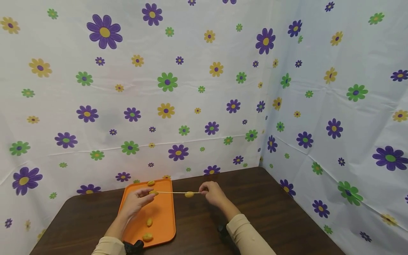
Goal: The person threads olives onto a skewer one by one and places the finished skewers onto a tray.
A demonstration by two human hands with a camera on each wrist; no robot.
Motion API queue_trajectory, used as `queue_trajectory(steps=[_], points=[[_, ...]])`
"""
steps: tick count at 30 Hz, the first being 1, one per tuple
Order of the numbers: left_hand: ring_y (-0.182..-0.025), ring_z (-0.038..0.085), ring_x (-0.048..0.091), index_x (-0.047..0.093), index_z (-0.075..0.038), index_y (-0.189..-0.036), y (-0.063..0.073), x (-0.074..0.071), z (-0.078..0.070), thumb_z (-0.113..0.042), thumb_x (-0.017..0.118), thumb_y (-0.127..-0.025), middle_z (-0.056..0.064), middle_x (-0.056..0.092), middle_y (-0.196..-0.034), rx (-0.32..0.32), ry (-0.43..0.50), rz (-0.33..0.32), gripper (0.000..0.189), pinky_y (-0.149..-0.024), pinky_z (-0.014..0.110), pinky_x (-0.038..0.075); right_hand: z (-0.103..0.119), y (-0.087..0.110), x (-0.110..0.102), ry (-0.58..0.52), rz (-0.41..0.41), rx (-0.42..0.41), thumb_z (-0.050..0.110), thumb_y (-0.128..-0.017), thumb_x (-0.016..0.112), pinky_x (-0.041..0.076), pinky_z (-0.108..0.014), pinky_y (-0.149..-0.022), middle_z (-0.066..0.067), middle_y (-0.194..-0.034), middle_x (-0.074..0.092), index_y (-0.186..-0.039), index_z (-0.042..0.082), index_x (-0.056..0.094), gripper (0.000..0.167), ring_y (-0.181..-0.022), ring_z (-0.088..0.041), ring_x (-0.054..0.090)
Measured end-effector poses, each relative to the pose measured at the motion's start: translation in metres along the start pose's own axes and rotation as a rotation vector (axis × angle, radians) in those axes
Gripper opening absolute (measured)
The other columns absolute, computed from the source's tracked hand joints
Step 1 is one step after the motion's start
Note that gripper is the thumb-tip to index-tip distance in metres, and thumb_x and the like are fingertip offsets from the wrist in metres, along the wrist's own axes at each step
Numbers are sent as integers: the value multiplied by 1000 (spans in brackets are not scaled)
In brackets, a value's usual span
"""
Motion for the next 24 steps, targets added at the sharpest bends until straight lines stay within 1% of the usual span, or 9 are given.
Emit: queue_trajectory(steps=[2, 5, 7, 9, 12, 15, 19, 22, 24], points=[[-91, 19, 72, 64, 14, -122, 1, 0, 2, 0, 73, -92, 10, 69, -100, -14, 58, -17, 34, -83, 30, 60, 1, 0, 1, -6, -1, 4, -9, -90, 68, 54, -30, -68, -2, -87, 67, -89, 7, 72, 17, -76, -15, 57], [-89, 17, 72, 64, 14, -121, 3, 0, 6, 1, 72, -93, 8, 68, -98, -39, 111, -50, 33, -84, 30, 60, 2, 0, 3, -8, -4, 7, -10, -90, 68, 53, -30, -67, -2, -87, 67, -88, 7, 71, 17, -75, -16, 56], [-93, 22, 72, 65, 13, -121, 3, 0, 10, 2, 72, -92, 8, 69, -97, -52, 136, -69, 32, -84, 31, 60, 4, 0, 4, -11, -11, 4, -11, -90, 68, 53, -29, -67, -3, -86, 67, -87, 6, 71, 17, -75, -16, 56], [-95, 25, 72, 66, 12, -120, 3, 1, 12, 2, 72, -92, 9, 71, -97, -61, 140, -78, 30, -84, 31, 60, 6, 1, 5, -7, -19, -13, -11, -89, 68, 52, -28, -66, -4, -86, 67, -86, 6, 71, 18, -74, -16, 55], [-97, 29, 73, 68, 12, -117, 4, 4, 12, 2, 72, -92, 10, 73, -97, -56, 138, -65, 27, -83, 32, 60, 9, 1, 5, 7, -33, -38, -12, -88, 68, 51, -27, -66, -5, -84, 68, -84, 6, 71, 19, -73, -15, 55], [-93, 26, 73, 68, 13, -116, 6, 5, 11, 3, 73, -91, 11, 74, -97, -54, 138, -56, 27, -82, 32, 61, 12, 1, 7, 21, -36, -61, -11, -88, 69, 51, -26, -66, -7, -84, 68, -84, 6, 70, 18, -74, -15, 55], [-91, 22, 74, 66, 14, -120, 7, 4, 13, 1, 73, -91, 10, 74, -98, -56, 149, -62, 32, -82, 31, 60, 14, 0, 11, 9, -31, -68, -11, -89, 69, 50, -26, -65, -9, -84, 68, -84, 5, 70, 17, -73, -15, 55], [-93, 21, 74, 63, 13, -124, 6, 3, 16, -2, 74, -92, 10, 75, -100, -67, 197, -76, 37, -83, 30, 60, 12, -1, 13, -19, -28, -47, -11, -89, 68, 51, -26, -65, -6, -84, 68, -85, 5, 71, 17, -73, -14, 55], [-95, 21, 74, 63, 11, -123, 6, 2, 19, -5, 75, -92, 9, 75, -100, -73, 243, -91, 37, -84, 31, 60, 11, -1, 14, -46, -26, -30, -11, -90, 68, 52, -26, -65, -4, -85, 68, -86, 6, 71, 17, -74, -14, 55]])
Point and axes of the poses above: each hand's wrist, its own y-axis away from the middle knuckle, its own x-axis out of the palm, z = x × y, the point moved 10 cm from there along -y, towards the middle knuckle
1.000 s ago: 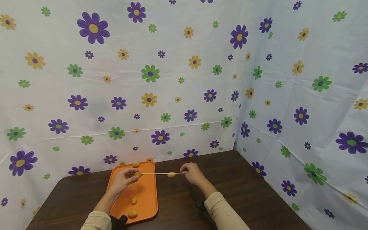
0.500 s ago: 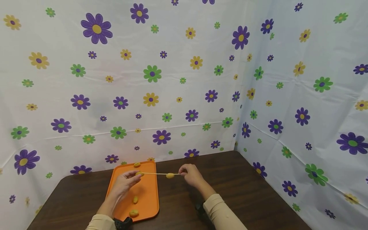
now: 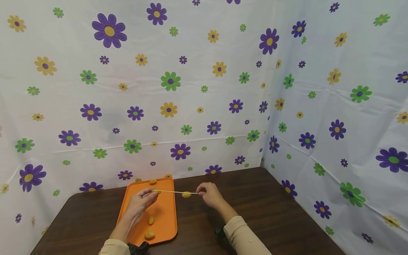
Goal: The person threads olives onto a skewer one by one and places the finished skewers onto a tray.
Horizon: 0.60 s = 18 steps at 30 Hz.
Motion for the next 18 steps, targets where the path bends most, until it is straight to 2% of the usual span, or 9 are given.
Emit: queue_trajectory(steps=[6, 9, 15, 18], points=[[-94, 19, 74, 70, -2, -107, -1, 0, 7, -3, 74, -92, 6, 76, -96, -28, 128, -48, 16, -85, 32, 60, -1, 2, 1, -52, 2, 27, -9, -90, 68, 52, -26, -65, -4, -86, 69, -88, 5, 72, 16, -74, -13, 56], [-92, 17, 74, 71, -2, -106, 0, 1, 8, -2, 73, -93, 5, 76, -94, -31, 152, -68, 14, -89, 34, 58, 0, 2, 1, -53, -2, 36, -9, -91, 68, 52, -27, -65, -4, -86, 68, -87, 5, 72, 15, -74, -14, 56], [-93, 15, 74, 61, 12, -124, 0, 7, 4, -3, 75, -91, 6, 75, -98, -17, 97, -84, 39, -91, 33, 57, 3, 1, -2, -29, -26, 39, -10, -90, 68, 53, -29, -67, -4, -85, 68, -86, 4, 72, 16, -75, -15, 56], [-92, 14, 74, 57, 15, -128, 1, 8, 4, -5, 77, -90, 7, 75, -100, -19, 63, -87, 48, -90, 32, 57, 6, -1, -2, -6, -30, 21, -10, -90, 68, 53, -29, -67, -4, -85, 68, -86, 5, 72, 16, -75, -14, 57]])
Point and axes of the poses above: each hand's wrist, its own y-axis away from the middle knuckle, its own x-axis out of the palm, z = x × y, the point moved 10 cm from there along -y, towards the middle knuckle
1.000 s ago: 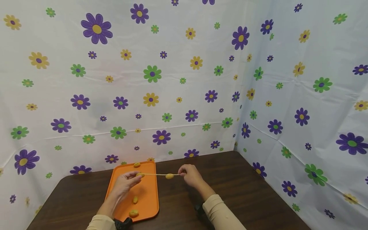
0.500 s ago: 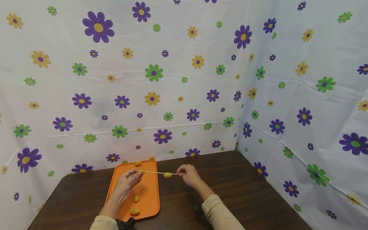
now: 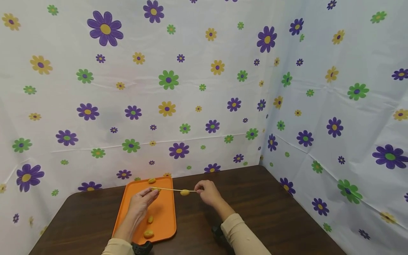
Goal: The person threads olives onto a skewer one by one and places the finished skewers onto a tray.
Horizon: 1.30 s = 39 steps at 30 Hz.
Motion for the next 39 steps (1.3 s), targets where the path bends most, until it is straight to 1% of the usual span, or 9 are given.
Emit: queue_trajectory(steps=[8, 10, 13, 15, 17, 22, 27, 32, 39], points=[[-90, 12, 74, 57, 15, -133, 2, 3, -1, -7, 77, -91, 9, 76, -102, 15, -51, 24, 52, -93, 36, 56, 7, -4, 4, 19, 20, 0, -11, -89, 68, 53, -27, -67, -4, -84, 68, -86, 4, 72, 16, -74, -14, 55], [-90, 13, 74, 55, 17, -133, 3, 4, -2, -6, 76, -91, 10, 76, -102, 22, -42, 37, 53, -94, 38, 55, 10, -5, 6, 25, 28, -18, -11, -88, 68, 52, -27, -66, -7, -83, 68, -85, 3, 72, 15, -73, -14, 54], [-91, 16, 75, 57, 17, -130, 5, 6, -3, -5, 77, -90, 10, 76, -100, 37, -27, 49, 50, -93, 39, 55, 14, -6, 9, 18, 35, -34, -12, -88, 67, 50, -26, -64, -10, -83, 68, -85, 2, 72, 15, -72, -13, 53], [-93, 19, 75, 59, 18, -127, 5, 7, -3, -3, 76, -90, 11, 76, -98, 44, -16, 58, 46, -92, 38, 56, 16, -6, 10, 14, 37, -40, -12, -87, 67, 50, -27, -63, -11, -83, 68, -85, 2, 73, 15, -71, -14, 52], [-92, 19, 75, 63, 16, -123, 6, 7, -2, -3, 77, -89, 10, 76, -97, 44, -28, 60, 42, -89, 36, 58, 16, -6, 11, 5, 39, -25, -12, -88, 67, 50, -26, -65, -8, -84, 68, -85, 3, 73, 16, -72, -13, 52], [-90, 17, 74, 61, 18, -124, 7, 11, 1, -4, 77, -89, 12, 75, -99, 33, -56, 70, 44, -86, 33, 59, 18, -6, 13, 1, 36, -24, -13, -88, 66, 52, -28, -67, -5, -85, 68, -85, 4, 73, 18, -74, -14, 55], [-91, 17, 74, 58, 20, -127, 8, 15, 4, -3, 75, -91, 14, 75, -102, 27, -69, 76, 46, -85, 31, 59, 20, -6, 15, -8, 47, -36, -14, -87, 66, 52, -29, -66, -7, -84, 68, -85, 2, 73, 18, -74, -15, 55], [-90, 16, 74, 62, 17, -124, 9, 18, 5, -5, 75, -92, 14, 76, -103, 25, -96, 81, 41, -84, 31, 60, 20, -5, 18, -18, 60, -29, -13, -88, 65, 52, -28, -65, -6, -84, 68, -86, 2, 73, 17, -73, -13, 54], [-90, 16, 74, 63, 16, -124, 10, 22, 7, -5, 76, -91, 15, 76, -104, 28, -118, 85, 41, -84, 30, 60, 23, -4, 20, -46, 78, -5, -12, -89, 65, 51, -27, -66, -7, -84, 67, -87, 1, 73, 15, -74, -13, 54]])
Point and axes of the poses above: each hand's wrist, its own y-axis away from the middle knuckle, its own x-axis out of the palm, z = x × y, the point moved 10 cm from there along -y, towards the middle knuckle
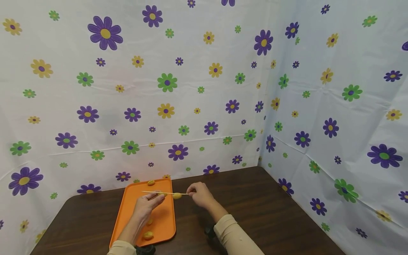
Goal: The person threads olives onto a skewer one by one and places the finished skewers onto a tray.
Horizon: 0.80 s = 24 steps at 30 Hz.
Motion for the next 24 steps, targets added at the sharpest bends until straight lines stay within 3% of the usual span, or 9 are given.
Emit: queue_trajectory(steps=[7, 17, 24], points=[[-95, 25, 74, 65, 16, -120, 1, 3, -1, -5, 77, -90, 18, 75, -107, 14, -26, 9, 38, -82, 31, 60, 1, 0, 5, -11, 7, -5, -12, -89, 64, 51, -27, -66, -4, -81, 67, -86, -1, 74, 15, -73, -16, 55], [-95, 24, 74, 63, 15, -123, 2, 6, -1, -6, 75, -92, 18, 74, -109, -9, -38, 27, 39, -82, 32, 60, -6, 0, 9, -88, 26, 28, -10, -90, 65, 51, -27, -65, -3, -81, 65, -90, -5, 74, 11, -72, -17, 55], [-103, 33, 71, 64, 10, -125, 3, 0, -6, -10, 74, -93, 18, 72, -112, -7, -171, 91, 39, -86, 40, 60, -11, 0, 9, -137, 33, 68, -8, -92, 64, 53, -28, -68, -3, -84, 65, -93, -3, 73, 10, -75, -19, 56]])
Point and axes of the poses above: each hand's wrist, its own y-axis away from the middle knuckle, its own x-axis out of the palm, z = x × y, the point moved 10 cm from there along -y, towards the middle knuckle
